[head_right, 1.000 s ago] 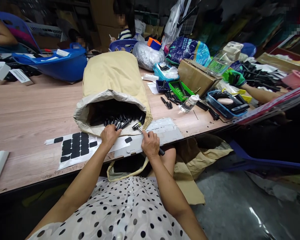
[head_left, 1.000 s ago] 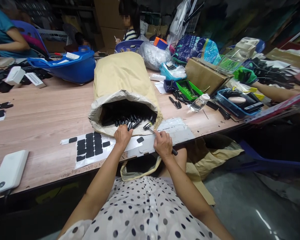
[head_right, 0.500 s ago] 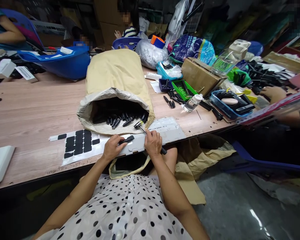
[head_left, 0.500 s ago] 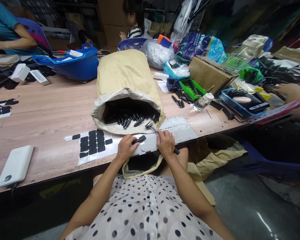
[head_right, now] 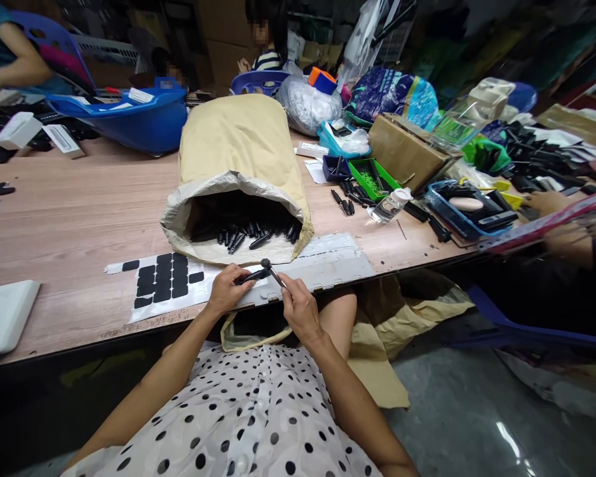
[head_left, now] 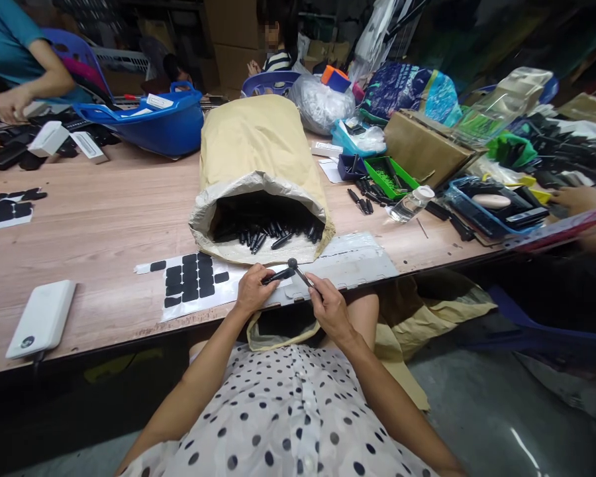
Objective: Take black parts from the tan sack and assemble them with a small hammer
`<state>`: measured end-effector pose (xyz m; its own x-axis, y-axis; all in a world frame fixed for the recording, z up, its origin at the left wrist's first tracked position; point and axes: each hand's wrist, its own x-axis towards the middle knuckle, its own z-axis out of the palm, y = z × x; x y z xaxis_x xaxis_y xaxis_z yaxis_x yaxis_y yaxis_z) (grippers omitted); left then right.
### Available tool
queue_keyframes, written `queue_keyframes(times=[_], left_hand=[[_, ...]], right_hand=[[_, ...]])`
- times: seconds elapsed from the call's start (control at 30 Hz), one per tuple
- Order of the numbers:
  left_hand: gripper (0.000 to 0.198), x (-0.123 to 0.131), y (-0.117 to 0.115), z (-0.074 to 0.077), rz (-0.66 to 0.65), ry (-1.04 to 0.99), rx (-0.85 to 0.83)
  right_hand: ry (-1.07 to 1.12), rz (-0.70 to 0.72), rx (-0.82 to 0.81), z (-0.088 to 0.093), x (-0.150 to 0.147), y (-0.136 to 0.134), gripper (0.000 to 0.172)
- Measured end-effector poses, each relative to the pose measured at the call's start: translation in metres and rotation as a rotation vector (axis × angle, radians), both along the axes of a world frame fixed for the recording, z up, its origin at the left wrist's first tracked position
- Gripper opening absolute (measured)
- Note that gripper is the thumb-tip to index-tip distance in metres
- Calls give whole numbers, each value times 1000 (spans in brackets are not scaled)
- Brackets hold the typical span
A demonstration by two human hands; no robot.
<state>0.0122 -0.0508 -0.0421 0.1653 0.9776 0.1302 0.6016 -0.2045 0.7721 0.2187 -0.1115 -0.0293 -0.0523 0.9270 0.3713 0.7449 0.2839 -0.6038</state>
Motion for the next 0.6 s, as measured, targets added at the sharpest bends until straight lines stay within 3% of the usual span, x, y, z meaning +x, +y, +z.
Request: queue_keyframes(times=[0.6], left_hand=[[8, 2, 1, 1, 19, -8, -21]], right_hand=[[-63, 107, -26, 11, -16, -7, 45]])
